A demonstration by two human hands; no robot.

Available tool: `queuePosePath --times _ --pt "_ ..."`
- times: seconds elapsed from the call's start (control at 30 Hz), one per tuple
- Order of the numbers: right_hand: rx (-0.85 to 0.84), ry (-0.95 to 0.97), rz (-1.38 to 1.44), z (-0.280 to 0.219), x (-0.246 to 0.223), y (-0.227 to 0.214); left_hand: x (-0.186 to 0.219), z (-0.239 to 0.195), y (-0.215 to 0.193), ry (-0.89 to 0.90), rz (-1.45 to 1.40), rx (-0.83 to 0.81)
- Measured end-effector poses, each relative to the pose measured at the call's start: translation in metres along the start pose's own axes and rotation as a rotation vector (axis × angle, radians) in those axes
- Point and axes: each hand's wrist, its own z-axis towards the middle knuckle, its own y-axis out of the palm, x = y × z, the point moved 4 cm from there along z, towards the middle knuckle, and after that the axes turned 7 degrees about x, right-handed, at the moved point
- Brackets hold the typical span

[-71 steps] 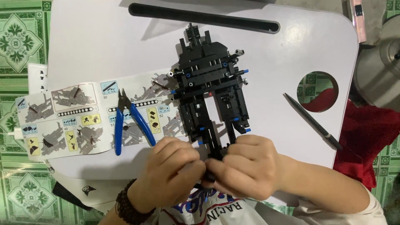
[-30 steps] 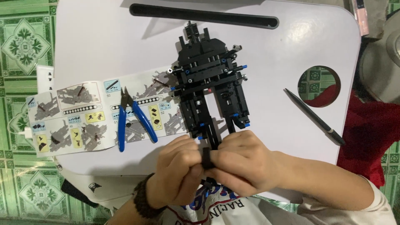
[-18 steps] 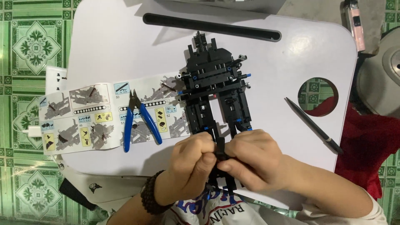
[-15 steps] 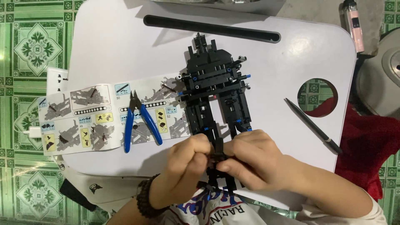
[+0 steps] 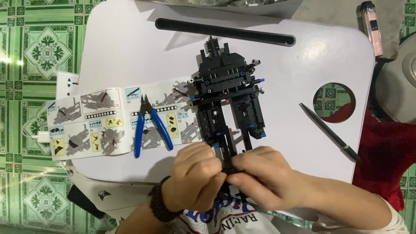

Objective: The person assembles a black mechanical model using small plastic parts and an instruction manual. They consult the manual, pick parts, and attach them to the growing structure on a white table.

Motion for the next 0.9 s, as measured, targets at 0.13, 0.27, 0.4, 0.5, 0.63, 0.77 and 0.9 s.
queuePosePath --times 0.13,0.27,0.4,0.5,0.63,0.77,0.9 --pt "0.395 0.013 -0.184 -0.016 0.001 -0.032 -0.017 -0.021 0.006 -0.169 -0.247 0.071" --pt "0.358 0.066 -0.275 -0.005 0.019 -0.042 -0.041 -0.006 0.007 -0.301 -0.201 -0.064" --pt "0.482 0.101 -0.46 0.012 0.033 -0.06 -0.045 0.016 -0.01 -0.204 0.365 0.014" --pt "0.438 0.155 -0.535 0.016 0.051 -0.062 -0.048 0.019 -0.007 -0.121 0.588 0.014" --pt "0.409 0.164 -0.589 0.018 0.061 -0.062 -0.051 0.023 0.001 0.018 0.793 0.001" --pt "0.424 0.167 -0.566 0.017 0.07 -0.062 -0.056 0.026 0.002 0.014 0.78 0.022" --pt "0.369 0.073 -0.564 0.018 0.079 -0.057 -0.056 0.029 0.005 0.038 0.803 0.012"
